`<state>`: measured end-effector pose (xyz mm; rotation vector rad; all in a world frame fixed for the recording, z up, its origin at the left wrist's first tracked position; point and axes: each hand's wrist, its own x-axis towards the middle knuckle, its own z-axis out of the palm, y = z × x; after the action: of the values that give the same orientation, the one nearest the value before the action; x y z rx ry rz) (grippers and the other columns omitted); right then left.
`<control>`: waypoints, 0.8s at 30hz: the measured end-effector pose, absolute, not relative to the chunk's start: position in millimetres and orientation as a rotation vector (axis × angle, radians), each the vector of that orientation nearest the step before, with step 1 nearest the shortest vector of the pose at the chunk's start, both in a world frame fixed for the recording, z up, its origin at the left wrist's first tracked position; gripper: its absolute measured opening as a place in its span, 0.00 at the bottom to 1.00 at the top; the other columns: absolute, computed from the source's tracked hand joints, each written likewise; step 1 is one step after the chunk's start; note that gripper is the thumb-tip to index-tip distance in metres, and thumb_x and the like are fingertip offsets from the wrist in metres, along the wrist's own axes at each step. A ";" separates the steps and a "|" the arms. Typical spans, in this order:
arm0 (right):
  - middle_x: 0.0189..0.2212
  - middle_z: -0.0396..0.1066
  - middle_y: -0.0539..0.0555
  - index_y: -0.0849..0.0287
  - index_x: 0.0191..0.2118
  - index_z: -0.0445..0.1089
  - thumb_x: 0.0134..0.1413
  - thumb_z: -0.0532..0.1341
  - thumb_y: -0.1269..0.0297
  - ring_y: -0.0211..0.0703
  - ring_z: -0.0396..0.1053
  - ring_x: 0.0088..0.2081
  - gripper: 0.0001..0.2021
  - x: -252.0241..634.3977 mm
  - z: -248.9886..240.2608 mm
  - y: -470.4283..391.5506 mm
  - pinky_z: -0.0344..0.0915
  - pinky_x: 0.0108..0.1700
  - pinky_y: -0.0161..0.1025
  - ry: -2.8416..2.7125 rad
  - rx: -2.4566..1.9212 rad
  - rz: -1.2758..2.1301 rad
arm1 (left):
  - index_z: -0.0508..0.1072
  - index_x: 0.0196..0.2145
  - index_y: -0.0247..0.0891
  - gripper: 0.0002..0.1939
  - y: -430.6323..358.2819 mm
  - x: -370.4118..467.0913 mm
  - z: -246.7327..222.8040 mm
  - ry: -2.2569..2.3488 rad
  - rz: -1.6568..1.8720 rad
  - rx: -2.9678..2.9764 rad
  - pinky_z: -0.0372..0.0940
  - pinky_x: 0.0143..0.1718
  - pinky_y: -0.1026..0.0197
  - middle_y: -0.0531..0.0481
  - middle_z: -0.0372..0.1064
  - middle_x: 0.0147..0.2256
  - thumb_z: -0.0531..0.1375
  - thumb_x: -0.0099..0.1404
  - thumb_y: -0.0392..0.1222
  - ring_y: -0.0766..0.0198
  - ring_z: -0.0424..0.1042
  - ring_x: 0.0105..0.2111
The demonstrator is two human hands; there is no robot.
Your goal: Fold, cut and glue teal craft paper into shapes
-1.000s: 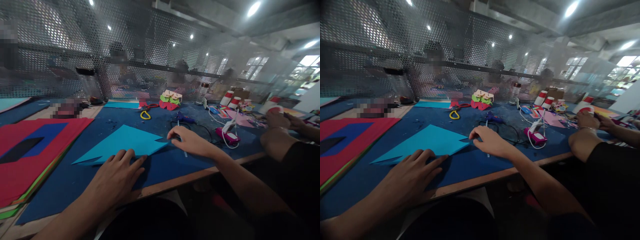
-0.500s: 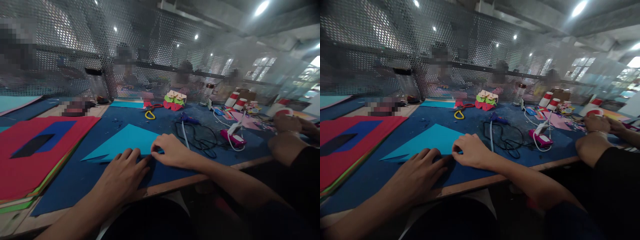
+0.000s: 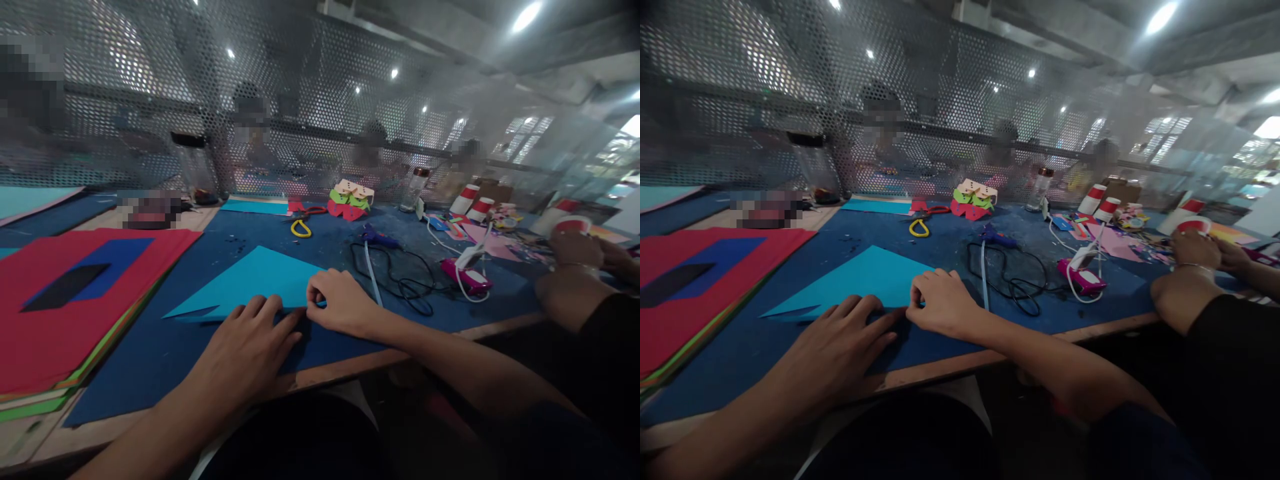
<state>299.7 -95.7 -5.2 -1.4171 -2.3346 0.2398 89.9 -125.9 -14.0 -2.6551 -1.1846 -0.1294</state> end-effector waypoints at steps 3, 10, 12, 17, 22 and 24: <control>0.34 0.73 0.50 0.58 0.31 0.70 0.55 0.64 0.68 0.42 0.63 0.39 0.03 302.2 -3.5 -96.0 0.50 0.41 0.41 -2.340 -1.429 0.250 | 0.72 0.62 0.47 0.20 -125.8 89.5 -14.3 -1.181 -0.130 -2.659 0.67 0.41 0.47 0.39 0.70 0.46 0.56 0.74 0.44 0.45 0.69 0.45; 0.32 0.72 0.50 0.58 0.30 0.69 0.54 0.64 0.68 0.42 0.63 0.37 0.04 314.2 -1.3 -95.7 0.50 0.40 0.40 -2.345 -1.485 0.244 | 0.72 0.62 0.45 0.23 -126.6 88.6 -14.9 -1.186 -0.124 -2.681 0.68 0.42 0.45 0.38 0.70 0.48 0.61 0.70 0.46 0.43 0.68 0.46; 0.32 0.72 0.50 0.58 0.30 0.69 0.54 0.64 0.68 0.42 0.64 0.37 0.03 318.9 -1.0 -95.9 0.51 0.40 0.40 -2.337 -1.500 0.242 | 0.72 0.62 0.45 0.24 -126.1 88.3 -16.0 -1.184 -0.135 -2.685 0.68 0.43 0.45 0.38 0.70 0.49 0.60 0.70 0.46 0.43 0.68 0.47; 0.32 0.73 0.50 0.58 0.30 0.69 0.53 0.63 0.70 0.42 0.65 0.37 0.02 332.9 1.6 -97.8 0.50 0.40 0.40 -2.333 -1.544 0.219 | 0.71 0.63 0.46 0.24 -124.4 86.2 -20.5 -1.162 -0.193 -2.678 0.68 0.43 0.45 0.38 0.69 0.48 0.58 0.71 0.45 0.44 0.68 0.46; 0.32 0.72 0.50 0.57 0.31 0.69 0.53 0.62 0.70 0.42 0.64 0.37 0.02 348.8 5.3 -101.4 0.50 0.39 0.39 -2.338 -1.569 0.223 | 0.71 0.63 0.45 0.25 -124.0 84.9 -22.7 -1.158 -0.235 -2.688 0.69 0.43 0.44 0.38 0.69 0.48 0.59 0.70 0.45 0.44 0.68 0.45; 0.32 0.72 0.50 0.57 0.30 0.69 0.53 0.62 0.70 0.42 0.64 0.37 0.02 353.8 5.7 -102.6 0.50 0.39 0.39 -2.335 -1.578 0.203 | 0.71 0.63 0.45 0.25 -123.7 84.8 -22.9 -1.160 -0.235 -2.684 0.69 0.44 0.44 0.38 0.69 0.48 0.59 0.70 0.44 0.44 0.68 0.46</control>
<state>353.8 -102.6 5.7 -1.5783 -2.3355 0.2025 84.8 -123.7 -22.9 -2.6839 -1.1602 -0.2354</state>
